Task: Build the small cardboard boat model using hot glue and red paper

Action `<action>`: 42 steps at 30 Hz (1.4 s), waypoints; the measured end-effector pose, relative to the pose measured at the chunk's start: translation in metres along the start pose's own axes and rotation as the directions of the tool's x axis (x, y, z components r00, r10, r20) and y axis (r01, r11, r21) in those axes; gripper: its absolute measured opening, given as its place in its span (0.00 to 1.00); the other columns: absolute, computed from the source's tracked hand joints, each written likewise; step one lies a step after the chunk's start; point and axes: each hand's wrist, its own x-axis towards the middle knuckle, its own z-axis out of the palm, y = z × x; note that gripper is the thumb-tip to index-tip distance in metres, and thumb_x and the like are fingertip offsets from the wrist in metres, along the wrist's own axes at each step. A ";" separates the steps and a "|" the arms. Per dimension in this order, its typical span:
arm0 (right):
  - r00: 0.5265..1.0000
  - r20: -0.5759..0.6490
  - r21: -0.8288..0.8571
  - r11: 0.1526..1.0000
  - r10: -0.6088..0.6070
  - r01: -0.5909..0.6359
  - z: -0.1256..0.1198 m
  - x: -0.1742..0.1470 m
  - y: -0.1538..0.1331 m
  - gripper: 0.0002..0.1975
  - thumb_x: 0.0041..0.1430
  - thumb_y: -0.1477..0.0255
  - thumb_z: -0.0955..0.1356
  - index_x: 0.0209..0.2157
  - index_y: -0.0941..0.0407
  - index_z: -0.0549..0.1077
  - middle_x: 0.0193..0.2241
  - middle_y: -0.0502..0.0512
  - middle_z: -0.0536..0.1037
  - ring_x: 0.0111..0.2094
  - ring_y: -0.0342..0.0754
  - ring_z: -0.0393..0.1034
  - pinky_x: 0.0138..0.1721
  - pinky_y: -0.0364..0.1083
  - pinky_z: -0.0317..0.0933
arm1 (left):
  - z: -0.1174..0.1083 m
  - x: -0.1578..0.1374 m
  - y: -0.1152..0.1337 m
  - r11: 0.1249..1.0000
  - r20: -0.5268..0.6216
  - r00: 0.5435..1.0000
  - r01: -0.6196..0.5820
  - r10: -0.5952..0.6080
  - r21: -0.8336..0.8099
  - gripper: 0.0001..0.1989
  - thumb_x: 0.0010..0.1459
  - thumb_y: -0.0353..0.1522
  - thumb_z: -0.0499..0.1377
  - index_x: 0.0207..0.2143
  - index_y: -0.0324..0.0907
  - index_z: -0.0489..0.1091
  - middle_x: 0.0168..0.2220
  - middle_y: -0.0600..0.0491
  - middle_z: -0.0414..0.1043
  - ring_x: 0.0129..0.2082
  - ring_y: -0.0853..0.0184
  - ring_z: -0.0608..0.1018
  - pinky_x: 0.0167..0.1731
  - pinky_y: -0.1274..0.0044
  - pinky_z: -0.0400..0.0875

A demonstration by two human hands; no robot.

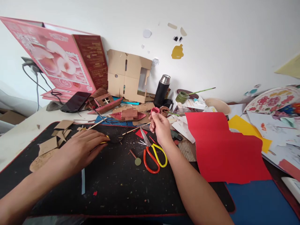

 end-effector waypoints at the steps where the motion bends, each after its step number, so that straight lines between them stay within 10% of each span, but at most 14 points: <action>1: 1.000 -0.004 0.003 1.000 -0.002 0.002 -0.001 0.001 -0.001 0.29 0.57 0.42 0.77 0.29 0.54 0.74 0.15 0.41 0.63 0.15 0.39 0.59 0.15 0.40 0.50 | -0.001 0.001 0.002 1.000 -0.004 1.000 -0.008 0.008 -0.003 0.16 0.77 0.35 0.52 0.47 0.45 0.80 0.45 0.48 0.86 0.44 0.58 0.85 0.49 0.67 0.76; 19: 1.000 -0.021 -0.003 1.000 -0.005 0.005 -0.006 0.004 -0.004 0.29 0.57 0.41 0.76 0.29 0.54 0.74 0.16 0.41 0.63 0.15 0.39 0.58 0.15 0.41 0.50 | -0.022 0.018 0.030 0.991 -0.002 0.997 -0.082 0.082 -0.106 0.19 0.77 0.34 0.51 0.34 0.47 0.78 0.31 0.54 0.80 0.30 0.64 0.81 0.34 0.70 0.72; 26: 1.000 -0.003 -0.026 1.000 -0.004 0.004 -0.005 0.001 -0.001 0.28 0.59 0.42 0.76 0.30 0.53 0.75 0.16 0.41 0.63 0.16 0.40 0.60 0.16 0.41 0.52 | -0.019 -0.002 0.010 0.988 -0.021 0.992 0.121 -0.124 -0.094 0.22 0.75 0.35 0.53 0.24 0.47 0.69 0.23 0.54 0.71 0.24 0.62 0.75 0.30 0.68 0.69; 34: 1.000 0.022 -0.057 0.998 0.000 0.002 -0.003 -0.001 0.005 0.28 0.59 0.43 0.76 0.30 0.54 0.75 0.16 0.41 0.64 0.16 0.40 0.60 0.16 0.41 0.52 | -0.019 -0.015 -0.016 0.953 -0.128 0.945 0.294 -0.301 -0.072 0.21 0.75 0.38 0.56 0.66 0.49 0.71 0.62 0.43 0.79 0.59 0.49 0.80 0.58 0.58 0.74; 42: 1.000 -0.009 -0.105 0.994 -0.009 0.008 0.001 -0.005 0.005 0.28 0.58 0.44 0.78 0.29 0.55 0.76 0.16 0.41 0.63 0.15 0.40 0.59 0.16 0.41 0.52 | -0.028 -0.018 -0.010 0.921 -0.208 0.898 0.383 -0.388 -0.067 0.19 0.76 0.37 0.57 0.63 0.39 0.73 0.56 0.40 0.80 0.55 0.53 0.81 0.58 0.62 0.75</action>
